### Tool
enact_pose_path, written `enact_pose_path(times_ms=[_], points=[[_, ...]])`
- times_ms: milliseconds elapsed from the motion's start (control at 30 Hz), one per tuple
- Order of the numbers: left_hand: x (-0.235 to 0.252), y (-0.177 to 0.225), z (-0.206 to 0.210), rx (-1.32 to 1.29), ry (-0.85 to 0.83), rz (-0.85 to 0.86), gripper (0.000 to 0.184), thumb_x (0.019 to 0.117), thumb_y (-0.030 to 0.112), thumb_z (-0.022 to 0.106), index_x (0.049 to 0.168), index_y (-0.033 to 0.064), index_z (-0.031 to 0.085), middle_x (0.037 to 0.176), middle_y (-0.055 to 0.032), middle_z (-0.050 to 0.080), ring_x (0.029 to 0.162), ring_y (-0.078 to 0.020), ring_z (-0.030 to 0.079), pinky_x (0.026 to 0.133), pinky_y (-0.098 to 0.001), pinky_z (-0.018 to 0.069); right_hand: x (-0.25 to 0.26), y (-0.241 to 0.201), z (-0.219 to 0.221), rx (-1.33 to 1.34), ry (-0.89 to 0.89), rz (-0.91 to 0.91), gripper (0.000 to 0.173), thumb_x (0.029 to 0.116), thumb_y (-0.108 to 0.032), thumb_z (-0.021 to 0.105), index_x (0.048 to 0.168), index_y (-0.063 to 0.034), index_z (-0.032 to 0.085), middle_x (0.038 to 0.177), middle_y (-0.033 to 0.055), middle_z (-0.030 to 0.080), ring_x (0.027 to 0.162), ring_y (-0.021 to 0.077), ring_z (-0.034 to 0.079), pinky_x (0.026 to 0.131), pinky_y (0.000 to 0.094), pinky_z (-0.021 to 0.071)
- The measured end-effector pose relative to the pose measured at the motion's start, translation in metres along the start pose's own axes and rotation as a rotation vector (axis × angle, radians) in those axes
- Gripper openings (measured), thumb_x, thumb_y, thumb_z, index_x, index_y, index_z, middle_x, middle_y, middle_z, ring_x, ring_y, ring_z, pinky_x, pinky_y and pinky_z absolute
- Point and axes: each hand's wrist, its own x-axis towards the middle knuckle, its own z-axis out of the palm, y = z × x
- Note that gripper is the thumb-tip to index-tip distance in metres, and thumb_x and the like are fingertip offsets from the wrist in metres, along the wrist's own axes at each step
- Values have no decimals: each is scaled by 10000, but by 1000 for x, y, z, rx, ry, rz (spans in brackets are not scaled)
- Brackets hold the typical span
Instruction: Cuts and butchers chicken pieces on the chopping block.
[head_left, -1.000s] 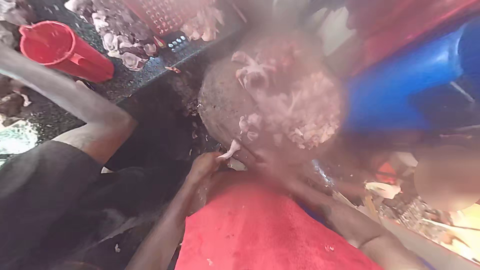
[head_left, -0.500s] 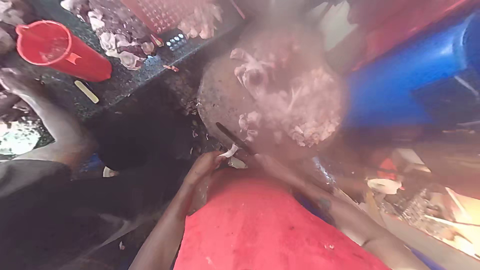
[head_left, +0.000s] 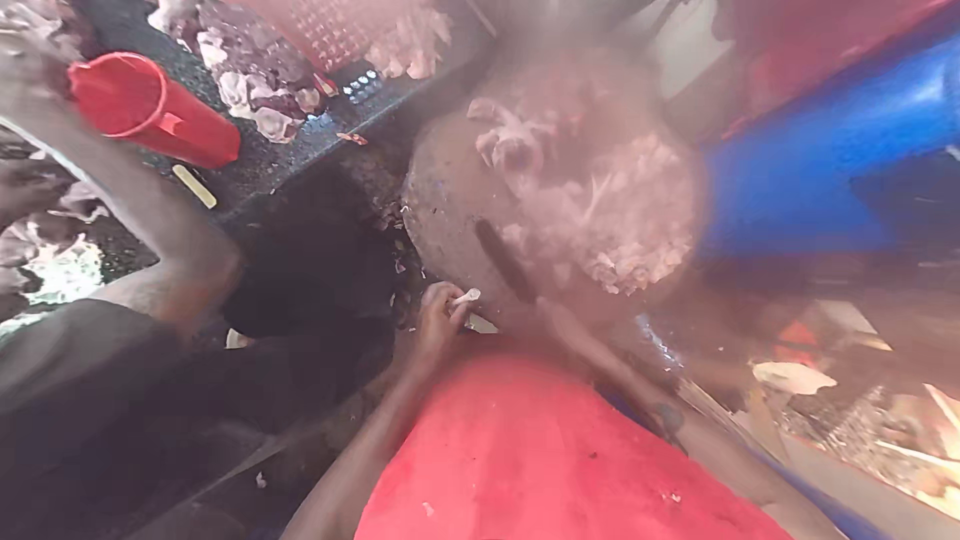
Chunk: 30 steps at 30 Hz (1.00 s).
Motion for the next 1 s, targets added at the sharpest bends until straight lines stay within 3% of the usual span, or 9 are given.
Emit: enact_pose_path(times_ms=[67, 167, 267, 433, 500, 633, 800, 867, 1000], points=[[5, 8, -2, -75, 57, 20, 243, 937, 204, 715, 1106, 30, 697, 1176, -139, 661, 1090, -220, 643, 953, -396, 546, -9, -19, -20, -107, 87, -43, 558, 1119, -452, 303, 1202, 6, 611, 944, 192, 645, 883, 312, 649, 850, 525, 524], [21, 11, -1, -258, 32, -155, 329, 975, 217, 699, 1220, 14, 616, 1041, -104, 707, 889, -164, 699, 822, -376, 596, -37, -69, -41, -116, 209, -254, 535, 1100, -478, 326, 1115, -33, 623, 804, 109, 611, 739, 240, 628, 718, 468, 537], [30, 9, 2, -399, 11, -234, 292, 994, 168, 667, 1217, 4, 572, 1001, -109, 694, 797, -165, 709, 766, -360, 620, -64, -106, -43, 41, 286, -548, 681, 1043, -643, 274, 1103, -73, 640, 725, -27, 544, 606, 63, 527, 568, 285, 486], [41, -3, 6, -294, -24, -395, 304, 1015, 210, 642, 1226, 5, 565, 850, -92, 677, 638, -151, 663, 634, -333, 592, -66, -124, -20, 59, 332, -810, 799, 1005, -736, 235, 1064, -52, 645, 738, 7, 590, 620, 66, 564, 558, 284, 508], [39, 3, 6, -191, -25, -408, 318, 1005, 267, 658, 1206, 29, 595, 830, -82, 669, 623, -157, 644, 629, -357, 580, -39, -97, 0, -86, 281, -726, 750, 1050, -645, 267, 1123, -17, 670, 799, 74, 665, 700, 146, 647, 645, 357, 567], [40, 5, 3, 4, -19, -349, 333, 988, 345, 656, 1166, 65, 643, 907, -108, 705, 765, -234, 689, 755, -479, 582, 12, -61, 17, -291, -95, -139, 625, 1096, -536, 282, 1256, -39, 625, 1059, 202, 687, 1020, 346, 680, 915, 583, 523], [37, 7, -6, -174, -138, -277, 372, 1008, 275, 666, 1290, 56, 564, 1000, -114, 708, 776, -193, 712, 733, -394, 621, 17, -54, 7, -252, 29, -104, 626, 1088, -553, 317, 1265, -46, 639, 1058, 203, 697, 1024, 352, 682, 930, 589, 517], [44, 2, -4, -21, -246, -296, 425, 1016, 336, 634, 1353, 84, 574, 1010, -135, 714, 839, -250, 715, 807, -476, 600, 6, -70, -2, -243, 70, -121, 589, 1088, -544, 347, 1254, -49, 620, 1018, 190, 688, 986, 340, 683, 903, 574, 525], [43, 1, 10, 88, -204, -298, 370, 1030, 351, 615, 1286, 84, 612, 930, -99, 724, 790, -236, 718, 780, -472, 605, -18, -91, -5, -96, 115, -371, 558, 1092, -492, 344, 1253, -39, 627, 1000, 140, 681, 918, 248, 673, 861, 478, 551]])
